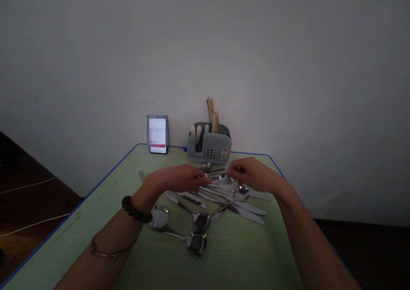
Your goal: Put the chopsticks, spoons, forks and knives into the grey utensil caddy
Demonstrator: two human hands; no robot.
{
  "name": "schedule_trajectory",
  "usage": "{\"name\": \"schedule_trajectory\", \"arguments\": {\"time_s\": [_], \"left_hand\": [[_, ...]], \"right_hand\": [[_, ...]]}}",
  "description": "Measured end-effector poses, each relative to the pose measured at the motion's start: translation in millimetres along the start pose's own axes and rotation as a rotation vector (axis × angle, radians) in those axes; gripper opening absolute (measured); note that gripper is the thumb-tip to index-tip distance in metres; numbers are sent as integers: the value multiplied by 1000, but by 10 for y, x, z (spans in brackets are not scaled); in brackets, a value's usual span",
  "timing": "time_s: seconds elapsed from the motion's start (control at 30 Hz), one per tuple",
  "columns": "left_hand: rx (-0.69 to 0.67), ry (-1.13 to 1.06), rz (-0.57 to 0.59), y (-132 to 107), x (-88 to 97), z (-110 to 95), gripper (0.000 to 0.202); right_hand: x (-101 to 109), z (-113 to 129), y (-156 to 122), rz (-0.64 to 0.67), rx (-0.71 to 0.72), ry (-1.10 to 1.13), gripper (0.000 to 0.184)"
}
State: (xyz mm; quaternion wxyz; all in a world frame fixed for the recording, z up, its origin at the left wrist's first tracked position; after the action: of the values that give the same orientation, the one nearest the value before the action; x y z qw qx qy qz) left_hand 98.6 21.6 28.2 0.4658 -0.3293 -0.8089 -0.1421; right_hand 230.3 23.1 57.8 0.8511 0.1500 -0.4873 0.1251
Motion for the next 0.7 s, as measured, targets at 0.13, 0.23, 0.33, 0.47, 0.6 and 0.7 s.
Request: {"name": "schedule_trajectory", "arguments": {"time_s": [0.13, 0.23, 0.33, 0.47, 0.6, 0.7], "left_hand": [[-58, -46, -42, -68, 166, -104, 37], [-93, 23, -263, -134, 473, -93, 36], [-106, 69, -466, -199, 702, -90, 34], [-175, 88, -612, -228, 762, -215, 29], [-222, 8, -751, -271, 800, -336, 25], [-218, -56, -848, -325, 881, -352, 28]], "right_hand": [[356, -117, -41, -223, -22, 73, 31], [503, -148, -60, -351, -20, 97, 31], [424, -60, -49, -303, 9, 170, 26], [202, 280, -51, -140, 157, 158, 23], [112, 477, -76, -47, 167, 162, 27], [159, 497, -98, -59, 158, 214, 27]]}}
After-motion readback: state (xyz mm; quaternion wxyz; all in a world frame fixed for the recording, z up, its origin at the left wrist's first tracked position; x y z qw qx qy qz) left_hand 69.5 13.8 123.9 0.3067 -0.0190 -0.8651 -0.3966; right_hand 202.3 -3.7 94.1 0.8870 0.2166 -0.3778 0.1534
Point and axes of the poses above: each hand's wrist, its own y-axis towards the middle knuckle, its own x-axis out of the back of the hand, z = x × y, the point moved 8 cm from there along y, towards the middle knuckle, and after that the axes turned 11 degrees about -z, right-handed, at the moved point
